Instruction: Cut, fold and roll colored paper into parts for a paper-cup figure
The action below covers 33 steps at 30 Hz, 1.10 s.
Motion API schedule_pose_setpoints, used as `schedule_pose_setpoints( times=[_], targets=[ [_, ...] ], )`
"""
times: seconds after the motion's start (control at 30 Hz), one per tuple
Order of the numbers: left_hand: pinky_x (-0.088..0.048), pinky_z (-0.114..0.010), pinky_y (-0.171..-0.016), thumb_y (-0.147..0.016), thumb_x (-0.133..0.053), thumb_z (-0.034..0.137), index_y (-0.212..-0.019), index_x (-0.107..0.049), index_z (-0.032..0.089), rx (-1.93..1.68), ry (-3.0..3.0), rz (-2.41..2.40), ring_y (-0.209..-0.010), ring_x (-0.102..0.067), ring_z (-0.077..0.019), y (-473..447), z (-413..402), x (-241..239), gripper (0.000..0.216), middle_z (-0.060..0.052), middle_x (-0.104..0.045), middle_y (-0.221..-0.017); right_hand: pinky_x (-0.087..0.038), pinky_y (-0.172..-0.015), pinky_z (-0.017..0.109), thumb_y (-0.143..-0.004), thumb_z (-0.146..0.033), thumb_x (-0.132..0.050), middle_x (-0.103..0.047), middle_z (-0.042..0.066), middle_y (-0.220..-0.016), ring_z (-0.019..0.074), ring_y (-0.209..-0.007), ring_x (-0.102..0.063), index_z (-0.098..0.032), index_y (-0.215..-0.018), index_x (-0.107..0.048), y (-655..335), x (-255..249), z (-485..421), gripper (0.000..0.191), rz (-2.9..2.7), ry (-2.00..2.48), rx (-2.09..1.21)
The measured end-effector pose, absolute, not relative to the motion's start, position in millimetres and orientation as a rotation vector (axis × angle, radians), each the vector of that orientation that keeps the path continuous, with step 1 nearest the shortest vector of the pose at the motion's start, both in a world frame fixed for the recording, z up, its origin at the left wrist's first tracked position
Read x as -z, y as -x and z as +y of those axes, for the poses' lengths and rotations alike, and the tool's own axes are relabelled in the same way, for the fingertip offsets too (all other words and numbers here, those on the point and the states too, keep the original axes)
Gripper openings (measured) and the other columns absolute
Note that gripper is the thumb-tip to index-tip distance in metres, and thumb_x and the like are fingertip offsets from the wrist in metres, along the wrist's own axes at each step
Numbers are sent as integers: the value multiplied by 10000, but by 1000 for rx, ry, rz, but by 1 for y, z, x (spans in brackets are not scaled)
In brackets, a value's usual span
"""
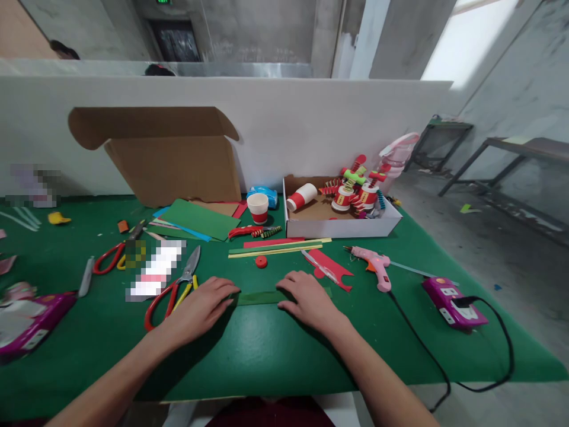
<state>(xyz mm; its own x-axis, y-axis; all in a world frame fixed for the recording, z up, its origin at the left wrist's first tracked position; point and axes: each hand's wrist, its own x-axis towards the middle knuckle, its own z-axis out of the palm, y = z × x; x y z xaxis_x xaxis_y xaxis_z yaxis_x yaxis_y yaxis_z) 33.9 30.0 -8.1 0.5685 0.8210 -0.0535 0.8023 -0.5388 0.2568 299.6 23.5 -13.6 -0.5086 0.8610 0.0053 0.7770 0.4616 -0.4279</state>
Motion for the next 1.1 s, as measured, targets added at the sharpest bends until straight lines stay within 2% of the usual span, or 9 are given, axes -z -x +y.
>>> schedule_pose_setpoints(
  times=[0.13, 0.27, 0.33, 0.5, 0.67, 0.83, 0.97, 1.1],
  targets=[
    [-433, -422, -907, -903, -432, 219, -1214, -561, 200, -90, -2567, 1498, -1085, -515, -261, -34, 17, 13, 337, -109, -590, -1222, -417, -929, 423, -864, -289, -604, -628, 98, -1141, 253, -1065, -538, -203, -1146, -631, -291, 17, 15, 296, -2569, 1324, -540],
    [-418, -437, -965, -877, -488, 212, -1229, -532, 217, -209, -2671, 1368, -1193, -461, -260, -45, 3, 17, 355, -100, -550, -1300, -437, -907, 435, -865, -274, -591, -609, 121, -1163, 266, -1072, -532, -205, -1191, -600, -291, 18, 6, 333, -2500, 1343, -471],
    [-425, -420, -963, -869, -489, 165, -1161, -566, 216, -223, -2713, 1271, -1172, -478, -245, -51, -1, 19, 306, -87, -583, -1243, -441, -901, 421, -876, -255, -569, -619, 118, -1140, 253, -1054, -540, -206, -1159, -607, -291, 18, 0, 289, -2434, 1329, -460],
    [-474, -364, -836, -899, -445, 112, -936, -620, 173, 16, -2720, 1252, -889, -559, -213, -63, -3, 20, 189, -75, -639, -955, -441, -876, 366, -907, -219, -521, -663, 78, -1035, 212, -974, -568, -191, -1041, -631, -291, 23, -7, 175, -2408, 1265, -549],
    [-473, -369, -823, -887, -466, 83, -959, -617, 156, 178, -2733, 1292, -912, -551, -232, -70, -3, 18, 183, -90, -630, -980, -431, -839, 359, -901, -246, -542, -644, 90, -1036, 222, -961, -554, -180, -1041, -641, -290, 23, -4, 184, -2522, 1302, -506],
    [-465, -375, -770, -894, -468, 103, -1008, -626, 176, 217, -2795, 1356, -895, -551, -245, -77, -3, 20, 208, -88, -629, -931, -394, -757, 323, -899, -317, -560, -636, 65, -936, 200, -864, -533, -194, -994, -655, -284, 24, 0, 183, -2610, 1316, -374],
    [-436, -353, -690, -896, -473, 110, -942, -641, 175, 119, -2883, 1324, -834, -545, -237, -76, -4, 27, 185, -79, -618, -866, -342, -704, 322, -941, -263, -482, -620, 53, -814, 183, -775, -505, -178, -873, -659, -279, 35, -3, 207, -2613, 1318, -155],
    [-408, -334, -666, -887, -504, 107, -838, -642, 184, -101, -2935, 1354, -786, -529, -211, -71, -6, 37, 166, -49, -607, -813, -323, -715, 324, -944, -302, -483, -615, 45, -795, 179, -761, -491, -174, -880, -651, -278, 43, -5, 220, -2569, 1222, -68]
  ],
)
